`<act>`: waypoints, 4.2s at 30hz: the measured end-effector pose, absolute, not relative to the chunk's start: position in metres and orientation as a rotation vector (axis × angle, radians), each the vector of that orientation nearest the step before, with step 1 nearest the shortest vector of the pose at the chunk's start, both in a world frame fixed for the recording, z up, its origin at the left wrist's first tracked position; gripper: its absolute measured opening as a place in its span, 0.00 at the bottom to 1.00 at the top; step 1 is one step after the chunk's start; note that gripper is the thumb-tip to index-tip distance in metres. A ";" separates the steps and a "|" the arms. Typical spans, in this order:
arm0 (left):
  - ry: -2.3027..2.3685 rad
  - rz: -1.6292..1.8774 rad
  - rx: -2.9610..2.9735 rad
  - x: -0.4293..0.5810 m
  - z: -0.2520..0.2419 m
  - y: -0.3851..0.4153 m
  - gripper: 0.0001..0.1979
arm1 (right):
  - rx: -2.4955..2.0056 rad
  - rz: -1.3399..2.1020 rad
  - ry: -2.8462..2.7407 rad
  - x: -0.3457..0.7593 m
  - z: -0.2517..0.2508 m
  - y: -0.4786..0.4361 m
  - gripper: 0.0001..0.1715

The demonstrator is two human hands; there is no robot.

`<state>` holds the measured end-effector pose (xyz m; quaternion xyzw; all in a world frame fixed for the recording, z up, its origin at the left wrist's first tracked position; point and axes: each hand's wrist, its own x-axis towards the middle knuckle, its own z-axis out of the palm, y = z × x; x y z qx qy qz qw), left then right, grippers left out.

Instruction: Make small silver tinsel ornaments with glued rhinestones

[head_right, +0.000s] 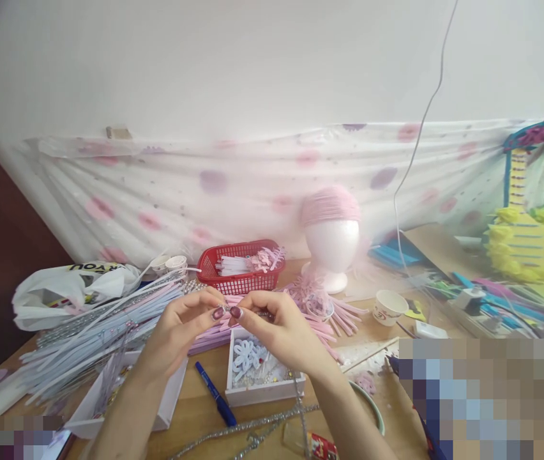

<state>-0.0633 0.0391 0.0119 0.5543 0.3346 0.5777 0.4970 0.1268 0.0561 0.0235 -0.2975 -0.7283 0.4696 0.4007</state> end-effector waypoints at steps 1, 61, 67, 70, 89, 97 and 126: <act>0.834 1.378 1.441 -0.066 0.013 0.039 0.02 | -0.767 1.188 -1.858 0.128 0.024 0.056 0.15; 0.919 0.826 2.016 -0.072 0.021 0.029 0.07 | -0.659 1.239 -2.203 0.144 0.032 0.061 0.21; 1.011 0.738 2.093 -0.077 0.022 0.028 0.08 | -0.701 1.113 -2.279 0.147 0.031 0.062 0.20; 0.974 0.883 2.077 -0.083 0.024 0.030 0.10 | -0.729 1.131 -2.214 0.149 0.031 0.062 0.18; 0.667 1.591 0.876 -0.031 0.005 0.030 0.18 | -0.539 1.572 -1.787 0.099 0.007 0.057 0.26; 0.894 1.603 1.404 -0.063 0.008 0.042 0.09 | -0.693 1.351 -1.789 0.130 0.022 0.066 0.24; 0.721 1.887 1.233 -0.047 0.006 0.030 0.05 | -0.527 1.554 -1.905 0.111 0.009 0.058 0.24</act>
